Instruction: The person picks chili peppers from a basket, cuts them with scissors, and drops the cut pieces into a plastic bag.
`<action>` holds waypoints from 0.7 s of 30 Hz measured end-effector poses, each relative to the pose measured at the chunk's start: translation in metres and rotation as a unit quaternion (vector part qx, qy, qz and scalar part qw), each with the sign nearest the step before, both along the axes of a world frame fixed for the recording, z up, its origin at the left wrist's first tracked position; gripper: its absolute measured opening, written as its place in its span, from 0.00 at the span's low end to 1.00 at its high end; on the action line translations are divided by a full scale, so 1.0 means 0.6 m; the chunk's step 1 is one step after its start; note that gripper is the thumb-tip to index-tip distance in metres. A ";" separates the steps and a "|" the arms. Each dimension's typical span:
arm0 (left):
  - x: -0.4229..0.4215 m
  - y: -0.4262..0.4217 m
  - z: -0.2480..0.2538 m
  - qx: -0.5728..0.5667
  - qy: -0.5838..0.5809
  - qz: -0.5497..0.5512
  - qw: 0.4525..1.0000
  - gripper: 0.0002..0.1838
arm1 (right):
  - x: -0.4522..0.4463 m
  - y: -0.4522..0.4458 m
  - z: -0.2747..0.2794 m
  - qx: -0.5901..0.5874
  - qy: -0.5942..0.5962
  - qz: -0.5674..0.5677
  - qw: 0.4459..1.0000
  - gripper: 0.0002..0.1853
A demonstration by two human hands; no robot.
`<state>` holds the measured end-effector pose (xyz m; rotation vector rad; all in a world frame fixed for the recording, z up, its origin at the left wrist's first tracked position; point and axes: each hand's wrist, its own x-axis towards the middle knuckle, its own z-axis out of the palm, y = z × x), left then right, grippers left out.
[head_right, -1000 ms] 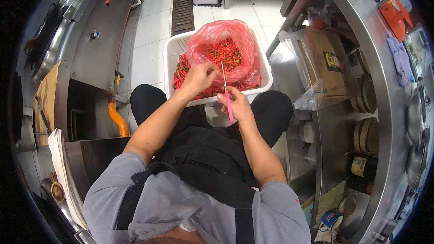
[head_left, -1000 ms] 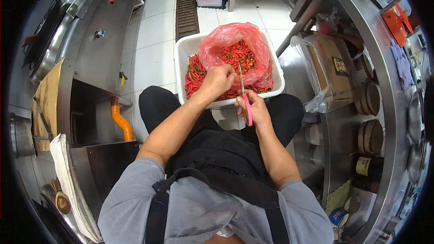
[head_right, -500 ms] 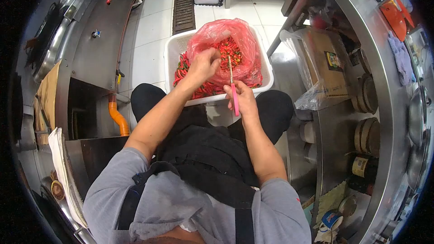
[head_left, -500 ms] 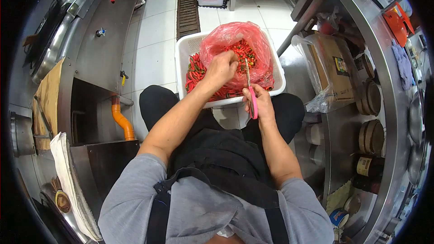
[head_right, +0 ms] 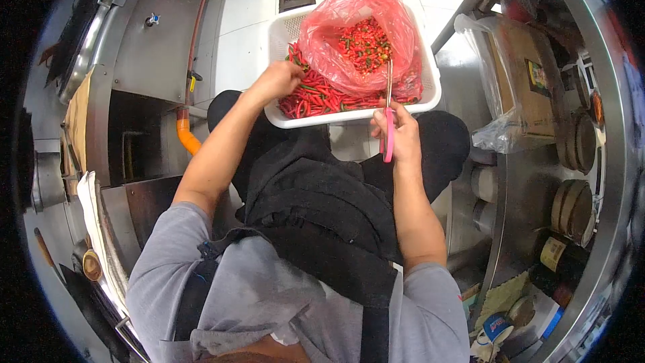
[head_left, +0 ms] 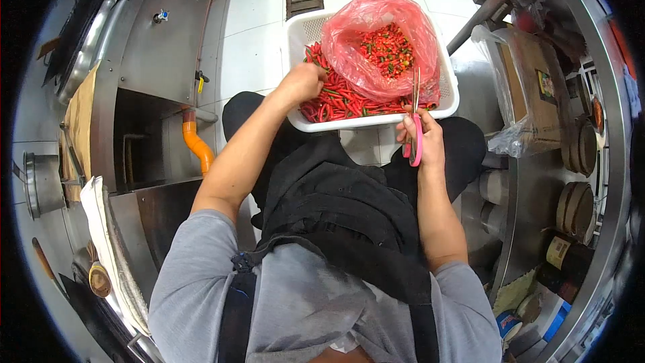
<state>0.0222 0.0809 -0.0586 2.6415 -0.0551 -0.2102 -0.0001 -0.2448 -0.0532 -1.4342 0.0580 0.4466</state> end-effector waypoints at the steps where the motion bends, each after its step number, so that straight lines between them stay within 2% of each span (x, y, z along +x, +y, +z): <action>1: -0.005 -0.006 -0.014 0.047 -0.003 -0.026 0.999 0.13 | 0.002 0.004 -0.003 0.003 -0.010 0.001 1.000 0.22; 2: -0.006 -0.010 -0.026 0.093 -0.006 -0.053 0.994 0.13 | 0.004 0.006 -0.004 0.004 -0.021 0.000 1.000 0.23; 4: -0.001 -0.018 -0.023 0.094 -0.017 -0.074 0.993 0.13 | 0.001 0.010 0.000 0.004 -0.021 0.001 1.000 0.23; 6: 0.000 -0.023 -0.016 0.055 0.043 -0.065 0.995 0.14 | -0.001 0.010 0.002 0.003 -0.021 0.004 1.000 0.24; 10: -0.007 -0.036 0.008 0.070 0.038 -0.077 0.994 0.12 | -0.001 0.008 -0.004 0.004 -0.026 0.004 1.000 0.24; 12: -0.010 -0.038 0.032 0.000 0.092 -0.041 0.995 0.11 | -0.003 0.003 -0.004 0.005 -0.030 -0.002 1.000 0.24; 13: -0.012 -0.039 0.042 0.000 0.091 -0.044 0.995 0.11 | -0.006 0.002 0.001 0.001 -0.027 0.003 1.000 0.22; 15: -0.017 -0.038 0.056 -0.083 0.089 -0.005 0.993 0.06 | -0.011 0.001 0.004 -0.004 -0.024 0.007 1.000 0.20; 19: -0.023 -0.033 0.045 -0.076 0.051 0.016 0.996 0.07 | -0.015 0.004 0.009 -0.010 -0.022 0.027 0.999 0.19; 21: -0.016 -0.026 0.018 -0.057 -0.021 0.000 0.998 0.11 | -0.014 0.005 0.008 -0.011 -0.018 0.031 0.999 0.19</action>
